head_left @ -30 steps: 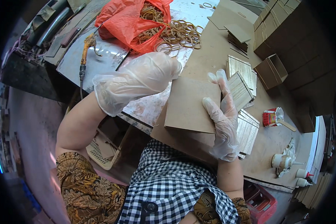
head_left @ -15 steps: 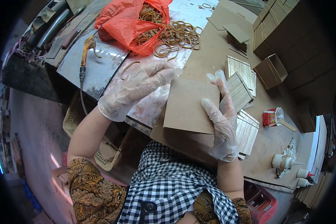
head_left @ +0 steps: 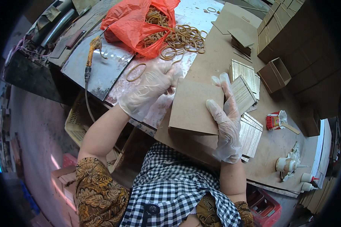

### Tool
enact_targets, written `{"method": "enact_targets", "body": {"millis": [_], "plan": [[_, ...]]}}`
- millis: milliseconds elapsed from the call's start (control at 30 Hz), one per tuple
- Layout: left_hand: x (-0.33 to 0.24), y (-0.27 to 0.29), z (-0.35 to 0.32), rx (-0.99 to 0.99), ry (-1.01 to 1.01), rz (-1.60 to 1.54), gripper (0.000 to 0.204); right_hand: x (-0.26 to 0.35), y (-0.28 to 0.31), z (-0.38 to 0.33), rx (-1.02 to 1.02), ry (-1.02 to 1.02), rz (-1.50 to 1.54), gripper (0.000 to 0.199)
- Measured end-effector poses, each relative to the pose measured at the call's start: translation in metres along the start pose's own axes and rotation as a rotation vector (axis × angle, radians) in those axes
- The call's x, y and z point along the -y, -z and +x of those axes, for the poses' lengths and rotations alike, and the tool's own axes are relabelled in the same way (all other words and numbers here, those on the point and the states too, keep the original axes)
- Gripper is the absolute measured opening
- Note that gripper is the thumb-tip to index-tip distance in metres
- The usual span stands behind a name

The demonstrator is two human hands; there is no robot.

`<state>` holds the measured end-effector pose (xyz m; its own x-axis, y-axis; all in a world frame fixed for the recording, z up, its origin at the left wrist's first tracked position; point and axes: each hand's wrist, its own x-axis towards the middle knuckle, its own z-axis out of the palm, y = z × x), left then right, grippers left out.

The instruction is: The person assembles small cardboard boxes by hand. They pick up pre-cut cardboard pieces, fold them into a box shape, and secure the structure using rubber bands. The process is repeated for multiple boxes, with the person handling the cardboard and rubber bands directly.

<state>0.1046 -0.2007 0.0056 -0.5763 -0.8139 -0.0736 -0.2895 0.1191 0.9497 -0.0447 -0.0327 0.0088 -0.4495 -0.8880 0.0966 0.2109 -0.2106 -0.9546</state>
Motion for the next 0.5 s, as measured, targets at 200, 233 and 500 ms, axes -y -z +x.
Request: {"method": "enact_targets", "body": {"millis": [200, 233, 500], "plan": [[0.050, 0.008, -0.004, -0.132, 0.038, -0.362, 0.041, -0.001, 0.002, 0.003, 0.014, 0.000, -0.046, 0.064], [0.050, 0.009, -0.008, -0.168, 0.057, -0.381, 0.044, 0.000, 0.002, 0.003, 0.013, 0.003, -0.063, 0.064], [0.065, 0.051, -0.050, -0.471, -0.090, -0.339, 0.053, -0.002, 0.004, 0.001, -0.006, 0.171, -0.143, 0.058]]}}
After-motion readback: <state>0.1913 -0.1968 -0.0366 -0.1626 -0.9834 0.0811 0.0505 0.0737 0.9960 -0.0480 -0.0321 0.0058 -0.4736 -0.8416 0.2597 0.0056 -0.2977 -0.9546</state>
